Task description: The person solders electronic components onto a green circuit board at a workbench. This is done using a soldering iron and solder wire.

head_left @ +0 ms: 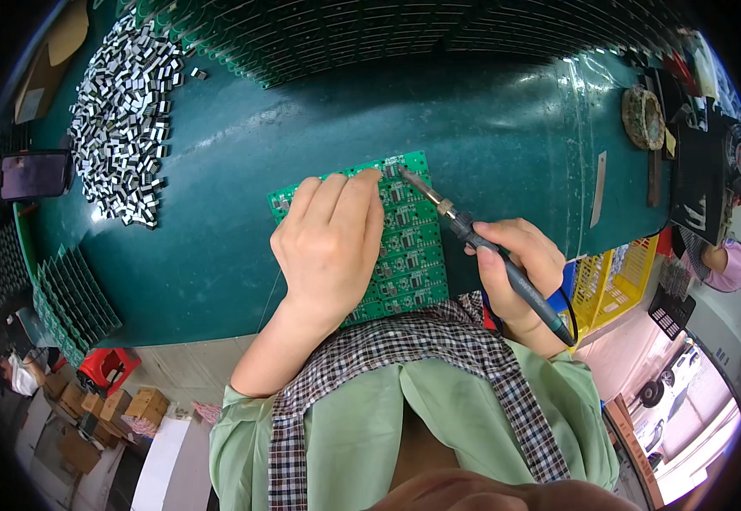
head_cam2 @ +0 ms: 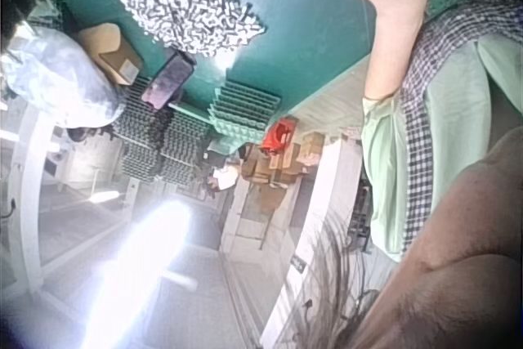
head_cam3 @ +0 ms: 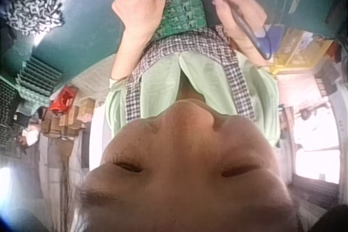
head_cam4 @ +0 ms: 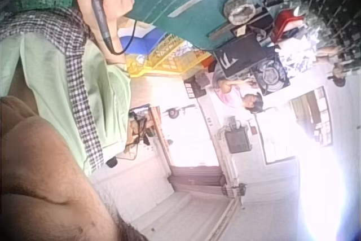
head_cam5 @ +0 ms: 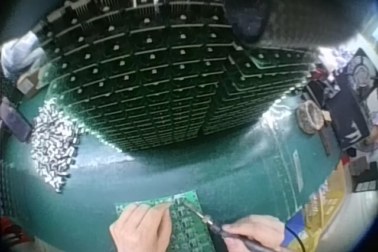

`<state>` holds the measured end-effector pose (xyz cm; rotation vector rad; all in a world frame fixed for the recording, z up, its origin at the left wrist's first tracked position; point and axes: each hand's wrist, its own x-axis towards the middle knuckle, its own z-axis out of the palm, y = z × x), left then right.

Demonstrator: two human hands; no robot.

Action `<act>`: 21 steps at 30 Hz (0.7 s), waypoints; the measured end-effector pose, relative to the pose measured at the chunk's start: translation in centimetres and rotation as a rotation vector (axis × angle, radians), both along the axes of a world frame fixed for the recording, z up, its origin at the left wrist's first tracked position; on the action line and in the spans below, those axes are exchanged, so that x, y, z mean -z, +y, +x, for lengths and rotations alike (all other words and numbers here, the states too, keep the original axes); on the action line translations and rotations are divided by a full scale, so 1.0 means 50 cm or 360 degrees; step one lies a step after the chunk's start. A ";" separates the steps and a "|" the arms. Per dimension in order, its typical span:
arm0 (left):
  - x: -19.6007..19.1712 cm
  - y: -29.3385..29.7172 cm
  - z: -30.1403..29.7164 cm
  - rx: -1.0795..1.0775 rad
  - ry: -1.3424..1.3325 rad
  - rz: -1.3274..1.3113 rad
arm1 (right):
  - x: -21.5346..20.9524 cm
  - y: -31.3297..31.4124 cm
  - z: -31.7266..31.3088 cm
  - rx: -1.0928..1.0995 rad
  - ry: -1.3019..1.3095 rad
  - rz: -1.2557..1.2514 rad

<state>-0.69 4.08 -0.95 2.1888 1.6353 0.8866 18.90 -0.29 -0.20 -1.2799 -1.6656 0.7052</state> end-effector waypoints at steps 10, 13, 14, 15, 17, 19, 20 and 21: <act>0.004 -0.004 0.005 0.0035 0.0026 -0.0045 | 0.001 0.001 0.000 -0.0053 -0.0043 0.0031; 0.002 -0.006 0.005 0.0081 0.0078 -0.0074 | 0.001 -0.006 0.001 -0.0053 -0.0029 0.0025; 0.002 -0.006 0.006 0.0109 0.0118 -0.0092 | 0.000 -0.007 0.001 -0.0072 -0.0030 0.0026; 0.003 -0.007 0.006 0.0110 0.0119 -0.0092 | -0.002 -0.009 0.002 -0.0091 -0.0031 0.0026; 0.006 -0.007 0.005 0.0145 0.0074 -0.0069 | -0.011 -0.009 0.002 -0.0111 -0.0085 0.0044; 0.004 -0.011 0.001 0.0114 0.0006 -0.0120 | -0.013 -0.009 0.006 -0.0130 -0.0136 0.0063; 0.003 -0.014 -0.001 0.0081 -0.0062 -0.0170 | -0.011 -0.011 0.010 -0.0094 -0.0124 0.0145; 0.001 -0.015 -0.002 0.0082 -0.0060 -0.0170 | -0.010 -0.011 0.015 -0.0058 -0.0112 0.0226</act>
